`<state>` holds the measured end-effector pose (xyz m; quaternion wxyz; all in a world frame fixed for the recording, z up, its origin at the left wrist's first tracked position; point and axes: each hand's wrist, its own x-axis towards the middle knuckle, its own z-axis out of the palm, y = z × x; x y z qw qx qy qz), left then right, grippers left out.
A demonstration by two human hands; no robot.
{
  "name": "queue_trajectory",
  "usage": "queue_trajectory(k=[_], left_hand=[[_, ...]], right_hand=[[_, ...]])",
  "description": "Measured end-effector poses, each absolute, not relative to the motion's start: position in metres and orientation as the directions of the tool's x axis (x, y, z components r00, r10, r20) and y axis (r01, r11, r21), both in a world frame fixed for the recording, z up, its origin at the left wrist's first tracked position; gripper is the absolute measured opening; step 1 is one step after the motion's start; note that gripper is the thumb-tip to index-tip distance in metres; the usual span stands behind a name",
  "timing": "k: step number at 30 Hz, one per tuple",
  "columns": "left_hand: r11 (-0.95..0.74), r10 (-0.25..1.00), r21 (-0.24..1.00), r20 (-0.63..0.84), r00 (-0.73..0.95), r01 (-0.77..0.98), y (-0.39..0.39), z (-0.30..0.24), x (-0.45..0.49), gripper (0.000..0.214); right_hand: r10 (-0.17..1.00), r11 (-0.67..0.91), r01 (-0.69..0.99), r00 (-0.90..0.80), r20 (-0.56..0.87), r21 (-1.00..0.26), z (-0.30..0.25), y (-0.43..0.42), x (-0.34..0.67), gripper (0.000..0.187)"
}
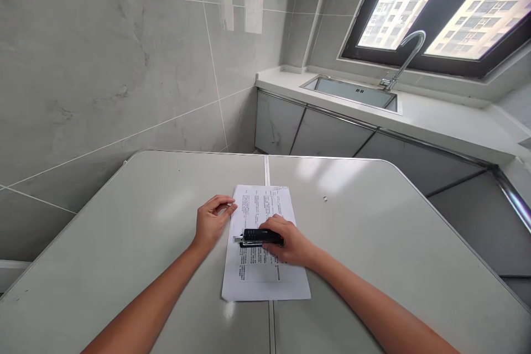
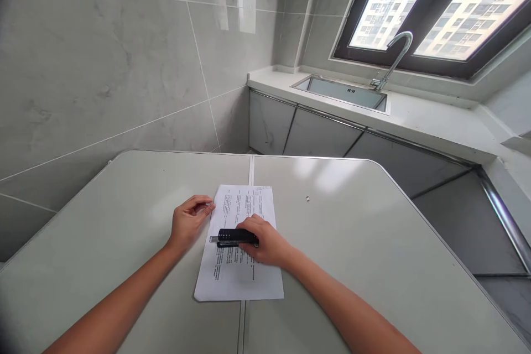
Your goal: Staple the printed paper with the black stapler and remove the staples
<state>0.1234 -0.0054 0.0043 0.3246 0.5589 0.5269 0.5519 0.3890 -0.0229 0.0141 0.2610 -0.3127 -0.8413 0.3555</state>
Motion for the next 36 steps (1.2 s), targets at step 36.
queue_trajectory(k=[36], left_hand=[[-0.279, 0.932, 0.826, 0.111, 0.344, 0.489, -0.017, 0.015, 0.132, 0.023]], right_hand=[[0.808, 0.511, 0.397, -0.524, 0.269, -0.763, -0.001, -0.01, 0.409, 0.023]])
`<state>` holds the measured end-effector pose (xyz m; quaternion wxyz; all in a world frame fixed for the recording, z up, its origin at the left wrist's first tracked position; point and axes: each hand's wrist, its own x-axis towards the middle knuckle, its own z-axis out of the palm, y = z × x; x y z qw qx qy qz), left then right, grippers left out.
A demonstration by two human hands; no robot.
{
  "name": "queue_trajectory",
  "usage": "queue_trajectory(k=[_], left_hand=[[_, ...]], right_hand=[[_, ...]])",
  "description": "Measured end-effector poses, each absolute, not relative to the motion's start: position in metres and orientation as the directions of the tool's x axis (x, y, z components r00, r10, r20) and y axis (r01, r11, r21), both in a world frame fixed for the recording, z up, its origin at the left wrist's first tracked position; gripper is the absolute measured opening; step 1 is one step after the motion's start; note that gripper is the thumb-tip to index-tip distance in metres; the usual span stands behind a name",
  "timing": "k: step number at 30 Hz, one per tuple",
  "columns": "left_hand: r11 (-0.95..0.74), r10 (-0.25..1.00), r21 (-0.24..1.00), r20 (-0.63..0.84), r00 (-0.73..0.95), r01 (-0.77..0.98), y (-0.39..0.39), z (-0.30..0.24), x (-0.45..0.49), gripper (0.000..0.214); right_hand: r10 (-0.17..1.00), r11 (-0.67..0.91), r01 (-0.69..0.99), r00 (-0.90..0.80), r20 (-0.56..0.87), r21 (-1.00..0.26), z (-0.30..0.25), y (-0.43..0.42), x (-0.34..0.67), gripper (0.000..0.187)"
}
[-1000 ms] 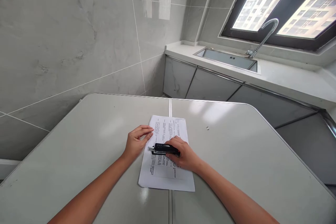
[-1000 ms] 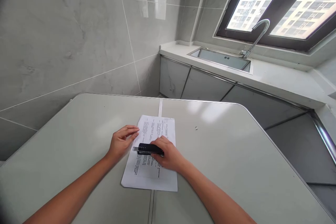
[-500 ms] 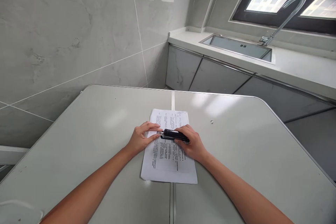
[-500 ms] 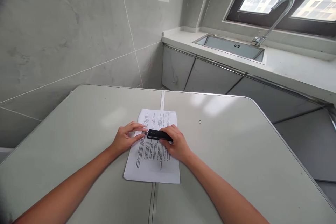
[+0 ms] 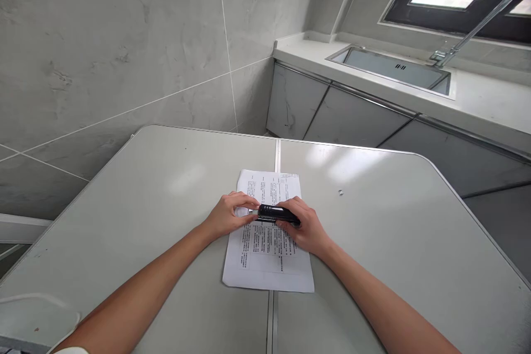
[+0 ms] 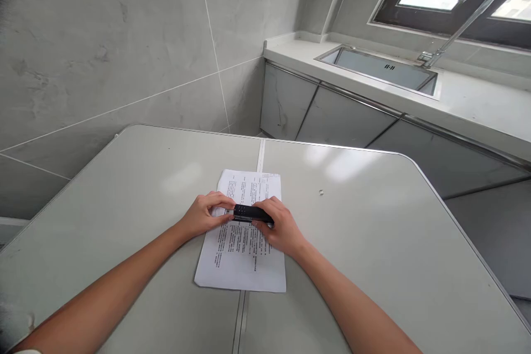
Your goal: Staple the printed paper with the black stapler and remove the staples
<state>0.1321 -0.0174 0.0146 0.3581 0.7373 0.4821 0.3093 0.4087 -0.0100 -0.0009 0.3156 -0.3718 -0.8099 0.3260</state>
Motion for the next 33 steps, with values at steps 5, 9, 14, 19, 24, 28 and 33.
queue_trajectory(k=[5, 9, 14, 19, 24, 28, 33], left_hand=[[-0.363, 0.909, 0.8, 0.192, 0.369, 0.477, -0.015, 0.009, 0.132, 0.01], [-0.4, 0.894, 0.801, 0.235, 0.382, 0.445, -0.015, 0.005, 0.133, 0.008], [-0.473, 0.86, 0.768, 0.297, 0.415, 0.431, -0.014, 0.005, 0.121, 0.006], [-0.589, 0.767, 0.694, 0.321, 0.555, 0.413, -0.007, 0.008, 0.103, 0.015], [-0.646, 0.732, 0.635, 0.357, 0.58, 0.424, -0.012, 0.008, 0.111, 0.017], [-0.521, 0.839, 0.703, 0.319, 0.44, 0.484, -0.023, 0.01, 0.123, 0.005], [-0.518, 0.835, 0.717, 0.306, 0.458, 0.466, -0.025, 0.013, 0.129, 0.004]], right_hand=[[0.808, 0.506, 0.393, -0.528, 0.263, -0.768, 0.001, -0.01, 0.408, 0.024], [0.808, 0.506, 0.388, -0.525, 0.267, -0.77, 0.001, -0.01, 0.408, 0.022], [0.811, 0.501, 0.394, -0.523, 0.26, -0.771, 0.001, -0.01, 0.408, 0.022], [0.812, 0.503, 0.385, -0.517, 0.27, -0.774, 0.0, -0.009, 0.408, 0.022], [0.739, 0.612, 0.326, -0.56, 0.375, -0.72, 0.003, -0.014, 0.406, 0.022], [0.725, 0.623, 0.245, -0.538, 0.431, -0.743, 0.01, -0.024, 0.398, 0.021], [0.724, 0.63, 0.265, -0.542, 0.427, -0.731, 0.013, -0.025, 0.395, 0.02]])
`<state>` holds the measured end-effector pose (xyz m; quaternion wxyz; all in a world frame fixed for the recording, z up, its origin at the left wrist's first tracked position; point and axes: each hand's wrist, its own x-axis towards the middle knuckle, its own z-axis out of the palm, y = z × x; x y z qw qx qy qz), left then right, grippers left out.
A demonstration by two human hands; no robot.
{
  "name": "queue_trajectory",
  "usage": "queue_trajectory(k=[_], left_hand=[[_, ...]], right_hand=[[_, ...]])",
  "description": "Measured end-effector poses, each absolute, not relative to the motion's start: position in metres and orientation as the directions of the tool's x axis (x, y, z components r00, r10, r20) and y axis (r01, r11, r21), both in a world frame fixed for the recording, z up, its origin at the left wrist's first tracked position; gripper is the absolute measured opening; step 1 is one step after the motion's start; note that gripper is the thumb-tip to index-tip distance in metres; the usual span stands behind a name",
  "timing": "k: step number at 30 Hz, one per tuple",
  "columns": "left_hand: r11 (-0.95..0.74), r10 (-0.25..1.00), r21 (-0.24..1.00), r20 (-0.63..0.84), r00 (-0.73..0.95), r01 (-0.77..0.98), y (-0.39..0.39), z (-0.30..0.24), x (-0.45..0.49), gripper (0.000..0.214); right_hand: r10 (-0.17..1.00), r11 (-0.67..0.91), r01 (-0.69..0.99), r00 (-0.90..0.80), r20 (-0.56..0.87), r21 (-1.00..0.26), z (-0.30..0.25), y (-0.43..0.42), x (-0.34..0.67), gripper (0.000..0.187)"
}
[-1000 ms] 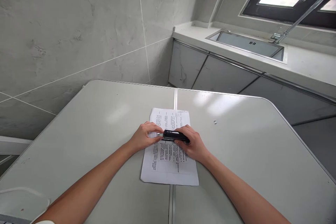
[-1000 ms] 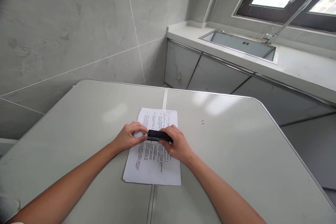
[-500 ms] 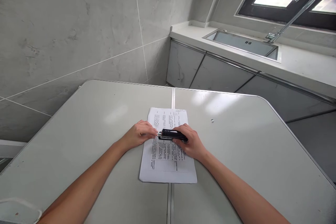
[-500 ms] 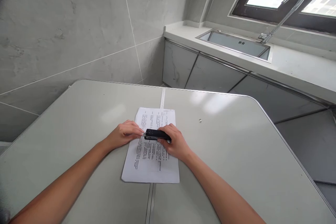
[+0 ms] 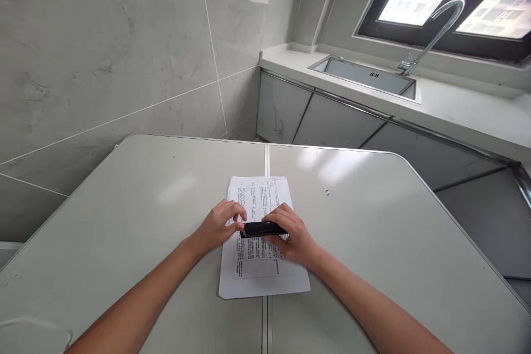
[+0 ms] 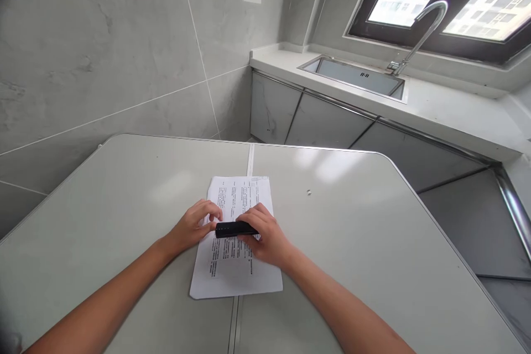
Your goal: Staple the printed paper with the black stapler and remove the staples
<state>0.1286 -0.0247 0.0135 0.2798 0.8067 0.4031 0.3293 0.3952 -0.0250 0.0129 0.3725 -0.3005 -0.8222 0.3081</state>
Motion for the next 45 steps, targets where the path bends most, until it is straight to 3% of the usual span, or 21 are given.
queue_trajectory(k=[5, 14, 19, 21, 24, 26, 34, 45], left_hand=[[-0.37, 0.913, 0.735, 0.174, 0.37, 0.568, -0.021, 0.014, 0.131, 0.005], [-0.487, 0.821, 0.689, 0.151, 0.551, 0.537, -0.012, 0.008, 0.13, 0.025], [-0.487, 0.822, 0.661, 0.126, 0.555, 0.571, -0.012, 0.008, 0.131, 0.029], [-0.481, 0.823, 0.666, 0.119, 0.555, 0.57, -0.012, 0.008, 0.131, 0.029], [-0.471, 0.826, 0.669, 0.105, 0.554, 0.575, -0.011, 0.009, 0.132, 0.029], [-0.466, 0.825, 0.669, 0.091, 0.558, 0.579, -0.011, 0.01, 0.132, 0.029], [-0.465, 0.822, 0.679, 0.093, 0.562, 0.568, -0.011, 0.012, 0.133, 0.031], [-0.476, 0.821, 0.668, 0.104, 0.561, 0.572, -0.011, 0.011, 0.133, 0.027]], right_hand=[[0.783, 0.555, 0.334, -0.52, 0.342, -0.762, 0.005, -0.019, 0.399, 0.023], [0.788, 0.488, 0.371, -0.575, 0.217, -0.79, 0.026, 0.008, 0.426, 0.035], [0.981, 0.181, 0.776, -0.183, 0.058, -0.604, 0.037, 0.053, 0.505, 0.031], [1.0, 0.008, 0.838, 0.007, 0.026, -0.546, 0.032, 0.062, 0.526, 0.033], [0.995, -0.099, 0.838, 0.101, -0.026, -0.536, 0.021, 0.066, 0.537, 0.024], [0.995, -0.098, 0.838, 0.101, -0.024, -0.536, 0.014, 0.067, 0.535, 0.015], [0.995, 0.012, 0.846, 0.043, 0.091, -0.533, 0.004, 0.08, 0.521, 0.025], [0.968, 0.187, 0.811, -0.057, 0.243, -0.554, -0.001, 0.167, 0.454, 0.023]])
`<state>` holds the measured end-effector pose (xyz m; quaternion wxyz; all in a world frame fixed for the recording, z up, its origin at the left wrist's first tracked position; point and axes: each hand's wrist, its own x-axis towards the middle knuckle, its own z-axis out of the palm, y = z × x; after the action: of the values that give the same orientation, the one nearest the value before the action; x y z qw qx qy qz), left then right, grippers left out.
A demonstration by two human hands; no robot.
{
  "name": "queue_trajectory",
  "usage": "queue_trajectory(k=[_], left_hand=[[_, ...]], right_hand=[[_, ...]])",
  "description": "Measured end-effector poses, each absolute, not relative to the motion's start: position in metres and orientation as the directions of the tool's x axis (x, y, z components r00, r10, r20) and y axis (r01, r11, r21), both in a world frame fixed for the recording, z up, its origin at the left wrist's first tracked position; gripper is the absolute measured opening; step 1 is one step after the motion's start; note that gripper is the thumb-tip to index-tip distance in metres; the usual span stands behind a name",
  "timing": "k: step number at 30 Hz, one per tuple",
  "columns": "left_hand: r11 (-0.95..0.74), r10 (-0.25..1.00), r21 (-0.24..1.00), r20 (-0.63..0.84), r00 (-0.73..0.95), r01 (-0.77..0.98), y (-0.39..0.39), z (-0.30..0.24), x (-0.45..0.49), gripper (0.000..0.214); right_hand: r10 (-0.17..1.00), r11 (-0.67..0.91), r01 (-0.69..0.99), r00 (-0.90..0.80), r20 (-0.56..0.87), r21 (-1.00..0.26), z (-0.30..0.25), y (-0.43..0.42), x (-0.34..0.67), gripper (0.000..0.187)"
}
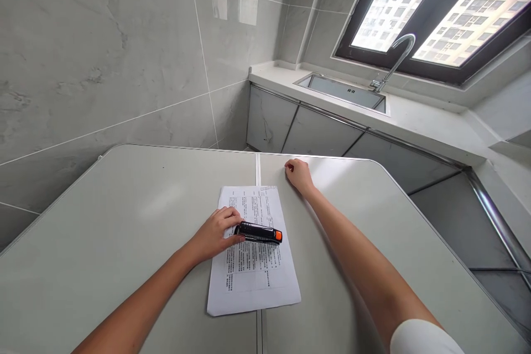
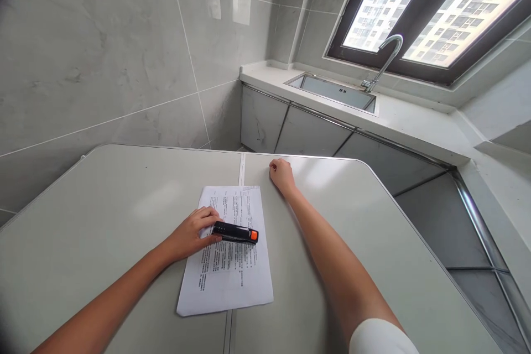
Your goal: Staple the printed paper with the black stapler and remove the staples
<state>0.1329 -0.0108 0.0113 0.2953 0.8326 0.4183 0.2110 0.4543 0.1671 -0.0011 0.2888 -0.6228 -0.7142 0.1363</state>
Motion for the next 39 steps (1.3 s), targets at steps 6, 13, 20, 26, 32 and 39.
queue_trajectory(k=[6, 13, 20, 26, 32, 39], left_hand=[[-0.443, 0.827, 0.7, 0.078, 0.556, 0.56, -0.011, 0.01, 0.132, 0.03], [-0.431, 0.832, 0.716, 0.078, 0.549, 0.55, -0.008, 0.011, 0.132, 0.036], [-0.479, 0.812, 0.676, 0.098, 0.576, 0.56, -0.007, 0.009, 0.132, 0.052], [-0.464, 0.826, 0.665, 0.086, 0.557, 0.585, -0.006, 0.002, 0.13, 0.057], [-0.442, 0.832, 0.664, 0.053, 0.552, 0.603, -0.005, -0.001, 0.131, 0.058], [-0.408, 0.836, 0.68, 0.01, 0.549, 0.609, -0.006, 0.003, 0.132, 0.058]], right_hand=[[0.881, 0.221, 0.715, 0.145, 0.45, -0.664, 0.01, 0.141, 0.442, 0.02], [0.794, 0.601, 0.432, -0.413, 0.445, -0.672, 0.036, -0.011, 0.392, 0.018], [0.784, 0.62, 0.611, -0.51, 0.355, -0.492, 0.01, -0.048, 0.372, 0.047], [0.772, 0.608, 0.618, -0.314, 0.553, -0.498, 0.006, -0.02, 0.402, 0.041], [0.835, 0.315, 0.814, 0.008, 0.551, -0.488, -0.004, 0.023, 0.444, 0.037], [0.944, 0.188, 0.867, -0.029, 0.33, -0.462, 0.009, 0.035, 0.462, 0.04]])
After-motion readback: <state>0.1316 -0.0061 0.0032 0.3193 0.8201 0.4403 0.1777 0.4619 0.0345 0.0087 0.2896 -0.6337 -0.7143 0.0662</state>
